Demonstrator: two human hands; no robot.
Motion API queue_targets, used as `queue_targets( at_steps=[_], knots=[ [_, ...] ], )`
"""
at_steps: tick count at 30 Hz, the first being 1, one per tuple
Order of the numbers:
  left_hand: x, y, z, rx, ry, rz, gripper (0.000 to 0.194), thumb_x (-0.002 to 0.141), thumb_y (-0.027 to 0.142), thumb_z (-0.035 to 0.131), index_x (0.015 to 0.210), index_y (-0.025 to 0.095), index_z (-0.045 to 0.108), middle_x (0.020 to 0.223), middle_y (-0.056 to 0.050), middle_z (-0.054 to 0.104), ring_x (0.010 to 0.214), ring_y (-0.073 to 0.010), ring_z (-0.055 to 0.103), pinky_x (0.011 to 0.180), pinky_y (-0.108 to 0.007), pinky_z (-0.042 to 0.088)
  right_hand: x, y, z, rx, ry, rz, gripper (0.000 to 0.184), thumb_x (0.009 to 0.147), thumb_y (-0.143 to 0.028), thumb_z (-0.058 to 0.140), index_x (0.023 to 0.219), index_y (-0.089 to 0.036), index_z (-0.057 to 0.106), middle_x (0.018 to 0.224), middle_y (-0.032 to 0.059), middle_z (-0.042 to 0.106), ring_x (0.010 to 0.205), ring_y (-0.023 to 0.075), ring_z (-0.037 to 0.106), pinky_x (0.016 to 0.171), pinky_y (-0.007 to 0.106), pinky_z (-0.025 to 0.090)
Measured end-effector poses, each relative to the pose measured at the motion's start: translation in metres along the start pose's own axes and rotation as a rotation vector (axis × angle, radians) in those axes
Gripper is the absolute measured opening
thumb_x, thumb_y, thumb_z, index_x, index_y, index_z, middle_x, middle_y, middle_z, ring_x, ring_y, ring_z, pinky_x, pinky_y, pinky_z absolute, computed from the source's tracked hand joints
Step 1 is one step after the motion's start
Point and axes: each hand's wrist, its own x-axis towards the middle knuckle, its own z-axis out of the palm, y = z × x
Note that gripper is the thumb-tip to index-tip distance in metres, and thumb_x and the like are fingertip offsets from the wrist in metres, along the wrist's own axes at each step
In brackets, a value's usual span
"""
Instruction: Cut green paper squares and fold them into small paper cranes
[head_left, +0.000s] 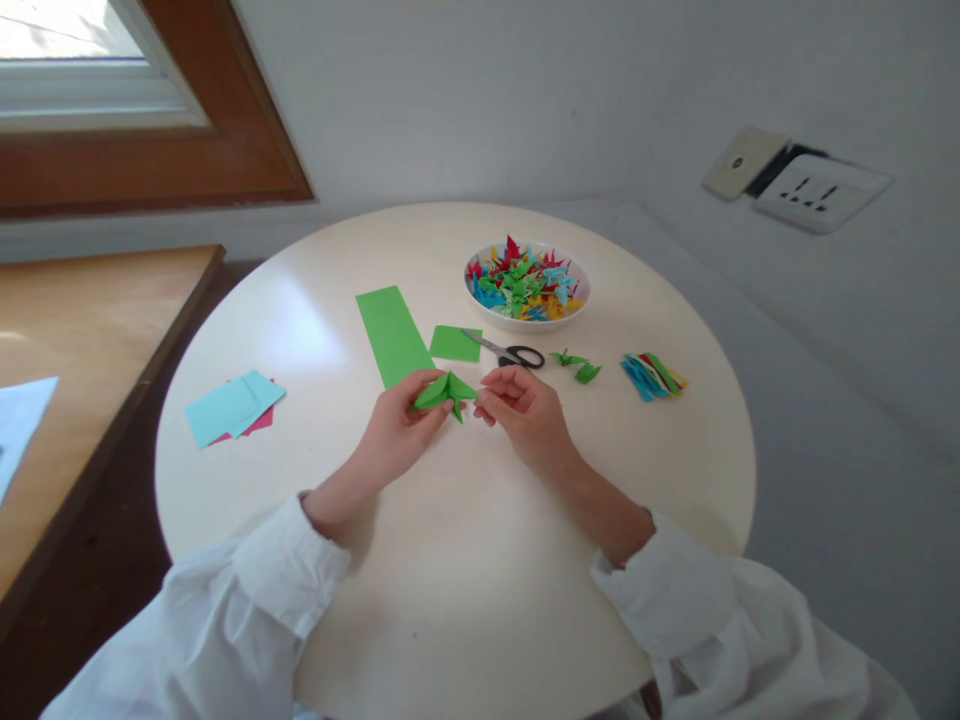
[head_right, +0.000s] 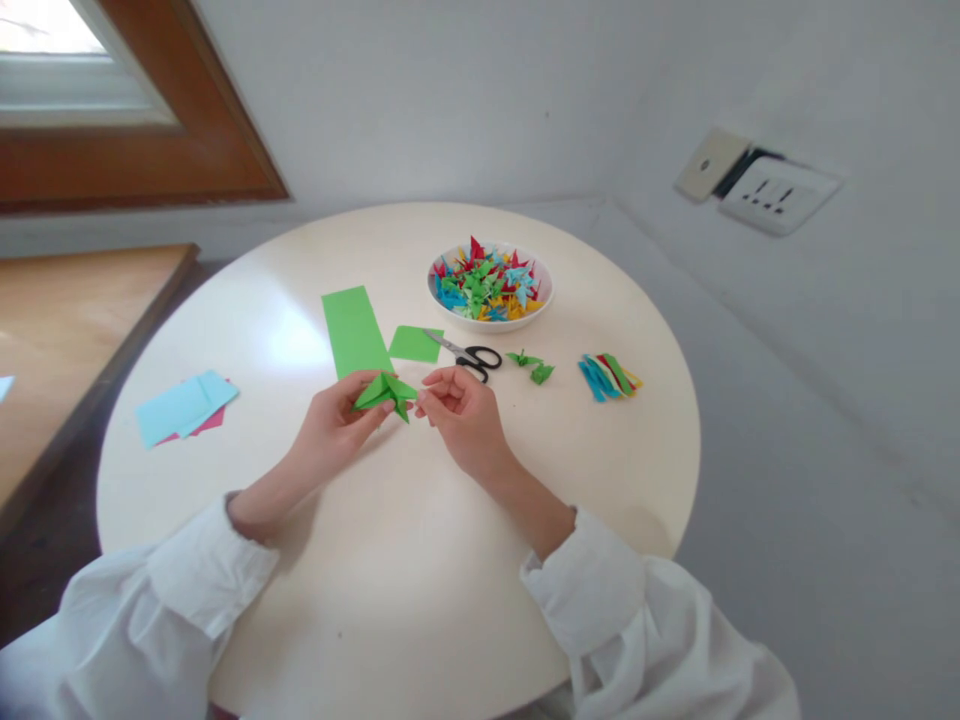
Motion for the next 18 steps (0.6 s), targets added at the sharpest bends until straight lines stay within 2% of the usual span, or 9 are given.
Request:
queue_targets(
  at_steps=[3,6,9,14,18],
  knots=[
    [0.002,0.002,-0.001,0.052,-0.036,-0.029,0.007,0.074,0.023,0.057,0.074,0.016,0.059,0.069,-0.002,0.063,0.060,-0.0137,0.057,0.050,-0.023,0.045,-0.003,-0.001,-0.001,-0.133,-0.010,-0.095,0.008,0.074,-0.024,0.059,0.077,-0.020,0.054,0.062,-0.0032,0.059,0.056,0.0107,0.059,0.052,0.023,0.046],
    [0.003,0.005,-0.003,0.071,-0.097,-0.070,0.014,0.076,0.027,0.056,0.067,0.016,0.057,0.060,0.000,0.057,0.052,-0.0109,0.049,0.044,-0.021,0.038,-0.006,-0.002,-0.003,-0.345,-0.035,-0.244,0.003,0.078,-0.021,0.057,0.080,-0.020,0.058,0.077,0.0008,0.064,0.065,0.0114,0.060,0.059,0.024,0.047],
    [0.002,0.010,-0.004,0.062,-0.132,-0.112,0.020,0.076,0.032,0.056,0.065,0.015,0.057,0.057,0.002,0.053,0.051,-0.0094,0.045,0.044,-0.020,0.035,-0.006,-0.002,-0.005,-0.493,-0.058,-0.408,0.007,0.077,-0.017,0.059,0.083,-0.020,0.063,0.079,0.0021,0.065,0.067,0.0120,0.058,0.059,0.024,0.047],
    [0.002,0.014,-0.004,0.011,-0.171,-0.161,0.023,0.075,0.035,0.057,0.074,0.013,0.061,0.062,0.001,0.057,0.056,-0.0106,0.050,0.048,-0.020,0.039,-0.004,-0.001,-0.006,-0.545,-0.073,-0.514,0.009,0.077,-0.013,0.059,0.078,-0.021,0.064,0.071,0.0007,0.062,0.063,0.0122,0.055,0.058,0.026,0.045],
    [0.000,0.005,-0.001,-0.115,-0.138,-0.164,0.034,0.073,0.037,0.061,0.097,0.013,0.060,0.078,-0.005,0.065,0.063,-0.0147,0.059,0.054,-0.024,0.047,-0.004,-0.002,-0.007,-0.572,-0.048,-0.522,0.010,0.077,-0.012,0.059,0.074,-0.020,0.062,0.069,0.0001,0.058,0.063,0.0123,0.053,0.055,0.025,0.043]
  ],
)
